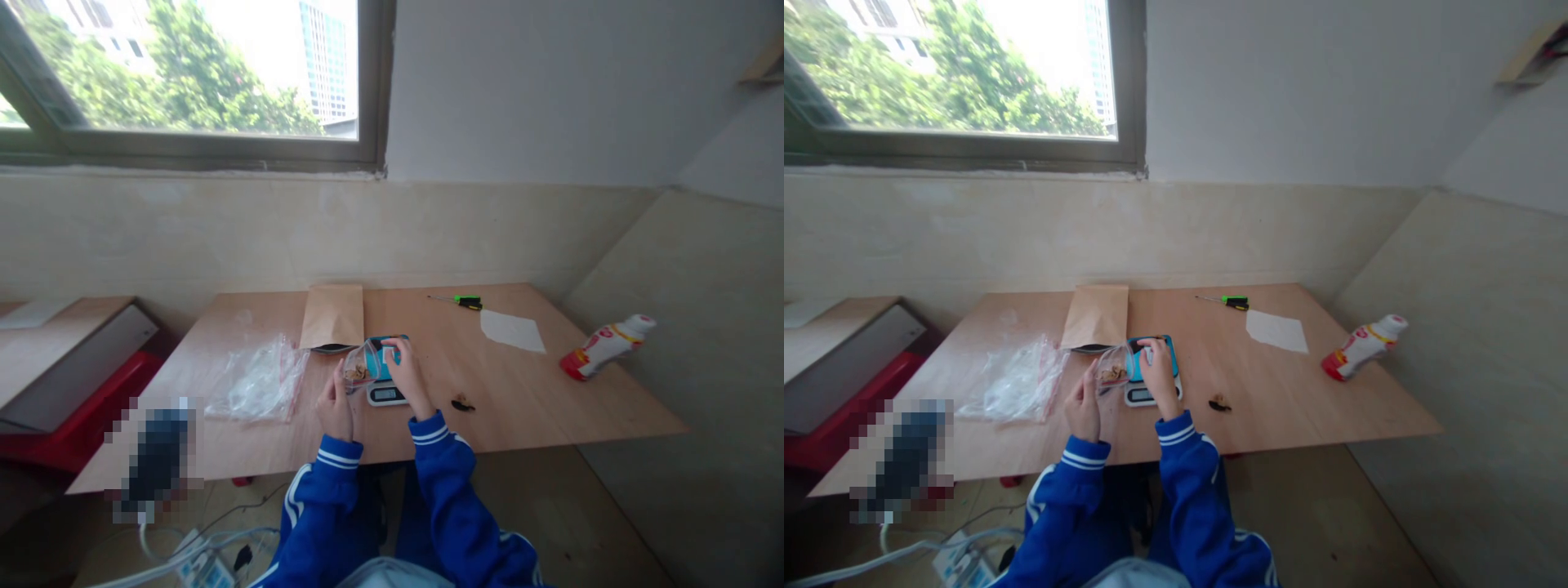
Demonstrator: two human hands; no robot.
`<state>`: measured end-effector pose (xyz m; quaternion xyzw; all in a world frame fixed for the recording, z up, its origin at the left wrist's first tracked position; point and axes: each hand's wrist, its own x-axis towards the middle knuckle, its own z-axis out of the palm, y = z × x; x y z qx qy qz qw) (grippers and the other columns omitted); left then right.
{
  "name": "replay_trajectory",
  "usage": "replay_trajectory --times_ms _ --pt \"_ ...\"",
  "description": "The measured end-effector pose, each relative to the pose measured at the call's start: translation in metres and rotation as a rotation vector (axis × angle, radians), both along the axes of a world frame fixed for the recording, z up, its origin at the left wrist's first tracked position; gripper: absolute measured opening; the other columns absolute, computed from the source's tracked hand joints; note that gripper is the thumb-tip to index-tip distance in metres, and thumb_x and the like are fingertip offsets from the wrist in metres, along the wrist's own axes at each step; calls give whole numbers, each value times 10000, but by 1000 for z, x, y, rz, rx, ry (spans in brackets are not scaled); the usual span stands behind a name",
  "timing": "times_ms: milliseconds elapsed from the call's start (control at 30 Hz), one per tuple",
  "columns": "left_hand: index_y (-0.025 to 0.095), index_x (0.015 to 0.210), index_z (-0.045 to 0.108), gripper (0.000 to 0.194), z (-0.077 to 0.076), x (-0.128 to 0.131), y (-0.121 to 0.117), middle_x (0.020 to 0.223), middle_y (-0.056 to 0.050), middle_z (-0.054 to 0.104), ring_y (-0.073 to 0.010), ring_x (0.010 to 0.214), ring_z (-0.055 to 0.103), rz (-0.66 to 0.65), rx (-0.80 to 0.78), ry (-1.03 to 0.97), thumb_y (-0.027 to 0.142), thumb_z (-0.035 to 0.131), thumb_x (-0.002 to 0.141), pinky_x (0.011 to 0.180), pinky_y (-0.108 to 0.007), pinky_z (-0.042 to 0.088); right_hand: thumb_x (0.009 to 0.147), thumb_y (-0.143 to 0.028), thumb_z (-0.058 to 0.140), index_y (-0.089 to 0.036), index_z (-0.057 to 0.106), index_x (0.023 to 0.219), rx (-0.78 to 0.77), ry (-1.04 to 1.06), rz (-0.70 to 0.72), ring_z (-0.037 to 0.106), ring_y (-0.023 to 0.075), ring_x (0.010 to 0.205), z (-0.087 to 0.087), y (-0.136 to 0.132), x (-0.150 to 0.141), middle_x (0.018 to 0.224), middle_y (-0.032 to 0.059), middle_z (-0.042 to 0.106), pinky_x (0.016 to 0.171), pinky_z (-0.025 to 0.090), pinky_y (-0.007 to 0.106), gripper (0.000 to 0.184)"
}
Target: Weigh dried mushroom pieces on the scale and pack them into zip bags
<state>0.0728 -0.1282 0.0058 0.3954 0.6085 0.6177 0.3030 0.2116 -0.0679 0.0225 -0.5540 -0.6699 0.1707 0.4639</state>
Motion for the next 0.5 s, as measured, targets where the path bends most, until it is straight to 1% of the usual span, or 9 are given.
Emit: replay_trajectory --times_ms 100,200,300,367,400,500 --pt "192 1195 653 469 -1 -4 1 1184 -95 681 -245 1138 609 29 20 -17 499 452 904 991 -379 458 818 -97 436 -192 642 1030 -39 -125 33 575 222 1033 -23 0 1 1045 90 638 919 452 380 311" --pt "179 1198 649 476 0 -14 1 1189 -103 677 -236 1139 609 101 59 -35 495 443 908 990 -367 463 791 -84 483 -203 646 1044 -82 -212 67 553 241 1038 -34 -8 -7 1069 88 622 904 440 394 324" --pt "165 1199 648 481 3 -26 2 1195 -111 673 -227 1137 611 192 113 -47 487 435 912 989 -355 468 831 -175 536 -210 620 1102 -135 -385 107 515 280 1079 -37 -17 -25 1165 101 591 893 423 432 286" --pt "154 1197 648 482 3 -33 3 1204 -121 667 -227 1143 607 220 143 -62 482 437 913 994 -358 467 835 -235 580 -219 605 1123 -130 -490 130 487 312 1118 -36 -23 -41 1218 110 574 919 393 479 290" --pt "150 1196 648 482 3 -35 3 1209 -125 663 -227 1147 605 223 151 -69 479 438 913 1000 -362 463 831 -234 594 -223 602 1123 -121 -537 137 475 322 1135 -36 -25 -48 1223 113 574 942 369 503 292" --pt "145 1197 647 479 0 -39 2 1225 -131 653 -231 1161 596 207 155 -67 472 441 914 1015 -371 451 824 -151 585 -212 607 1096 -121 -637 144 465 320 1160 -37 -28 -64 1165 120 604 1003 298 538 280"
